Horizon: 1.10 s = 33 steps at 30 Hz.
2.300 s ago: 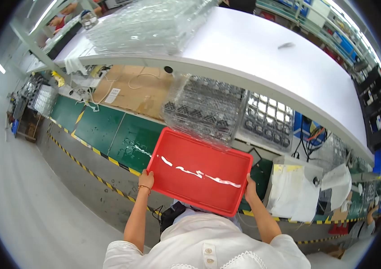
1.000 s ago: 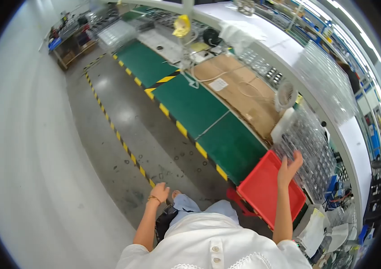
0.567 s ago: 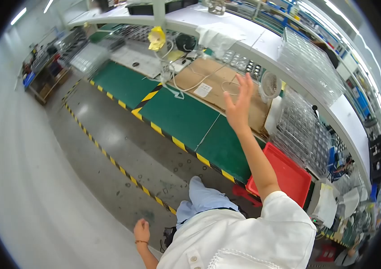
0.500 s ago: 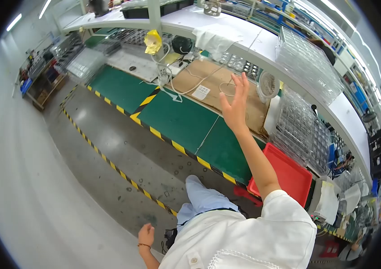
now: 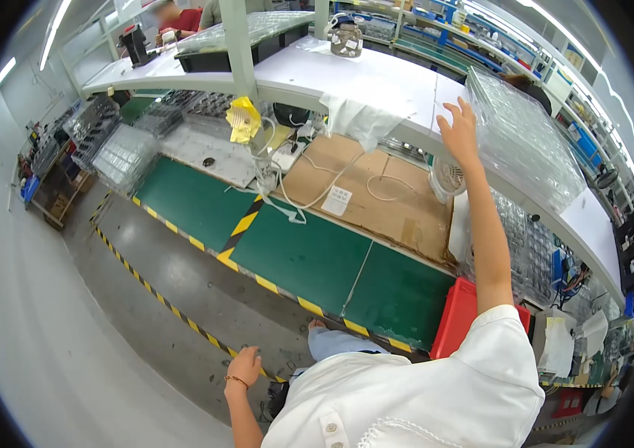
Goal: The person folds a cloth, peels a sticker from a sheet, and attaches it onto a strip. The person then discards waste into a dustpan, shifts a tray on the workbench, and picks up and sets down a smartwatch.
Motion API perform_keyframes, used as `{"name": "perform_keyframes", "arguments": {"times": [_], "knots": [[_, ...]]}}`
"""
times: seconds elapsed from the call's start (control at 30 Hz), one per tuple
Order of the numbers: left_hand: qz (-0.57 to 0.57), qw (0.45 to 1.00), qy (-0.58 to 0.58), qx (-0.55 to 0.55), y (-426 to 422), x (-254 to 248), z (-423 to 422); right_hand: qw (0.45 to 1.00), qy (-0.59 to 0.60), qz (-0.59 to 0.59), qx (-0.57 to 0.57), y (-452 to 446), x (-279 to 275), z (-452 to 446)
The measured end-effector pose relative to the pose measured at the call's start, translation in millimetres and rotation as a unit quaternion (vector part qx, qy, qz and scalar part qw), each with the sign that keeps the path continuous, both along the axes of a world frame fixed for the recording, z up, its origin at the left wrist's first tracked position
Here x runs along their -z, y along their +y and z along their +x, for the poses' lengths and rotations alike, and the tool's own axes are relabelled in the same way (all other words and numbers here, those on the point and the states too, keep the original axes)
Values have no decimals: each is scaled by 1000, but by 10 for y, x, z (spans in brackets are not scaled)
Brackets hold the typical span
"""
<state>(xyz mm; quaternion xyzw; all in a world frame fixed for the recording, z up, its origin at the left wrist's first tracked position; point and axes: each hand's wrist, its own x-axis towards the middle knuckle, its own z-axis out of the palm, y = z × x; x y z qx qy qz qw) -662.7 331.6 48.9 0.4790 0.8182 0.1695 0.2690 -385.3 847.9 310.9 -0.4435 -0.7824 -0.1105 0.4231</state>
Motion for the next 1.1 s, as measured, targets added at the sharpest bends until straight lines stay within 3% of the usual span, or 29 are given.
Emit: {"name": "perform_keyframes", "arguments": {"times": [0.13, 0.27, 0.33, 0.5, 0.57, 0.6, 0.73, 0.8, 0.87, 0.97, 1.07, 1.1], "knots": [[-10, 999, 18, 33, 462, -212, -294, 983, -126, -88, 97, 937, 172, 43], [-55, 996, 25, 69, 714, -324, -544, 985, -75, -145, 53, 1304, 208, 102], [-64, 993, 22, 99, 818, -272, -688, 974, -142, -163, 67, 1160, 36, 54], [-138, 971, 30, 195, 1169, -84, -1176, 968, -174, -99, 149, 968, -10, 18], [-41, 961, 62, 268, 1264, 58, -1408, 964, -193, -76, 167, 927, -33, 55], [-48, 960, 59, 268, 1350, -63, -1425, 961, -210, -51, 170, 865, 1, 20], [-27, 961, 55, 269, 1770, -372, -1546, 966, -153, -120, 173, 304, -97, -16], [-16, 962, 40, 269, 1858, -422, -1563, 965, -166, -83, 187, -93, -107, -154], [14, 962, 1, 271, 1902, -451, -1571, 963, -102, -118, 221, -565, -113, -415], [-24, 957, 24, 288, 1861, -319, -1660, 951, 77, -294, 51, -1059, 429, -635], [-60, 952, 32, 298, 1847, -295, -1696, 896, -21, -443, 1, -1232, 1388, -825], [-65, 950, 37, 302, 1854, -300, -1715, 851, -9, -525, -20, -1250, 1751, -838]]}}
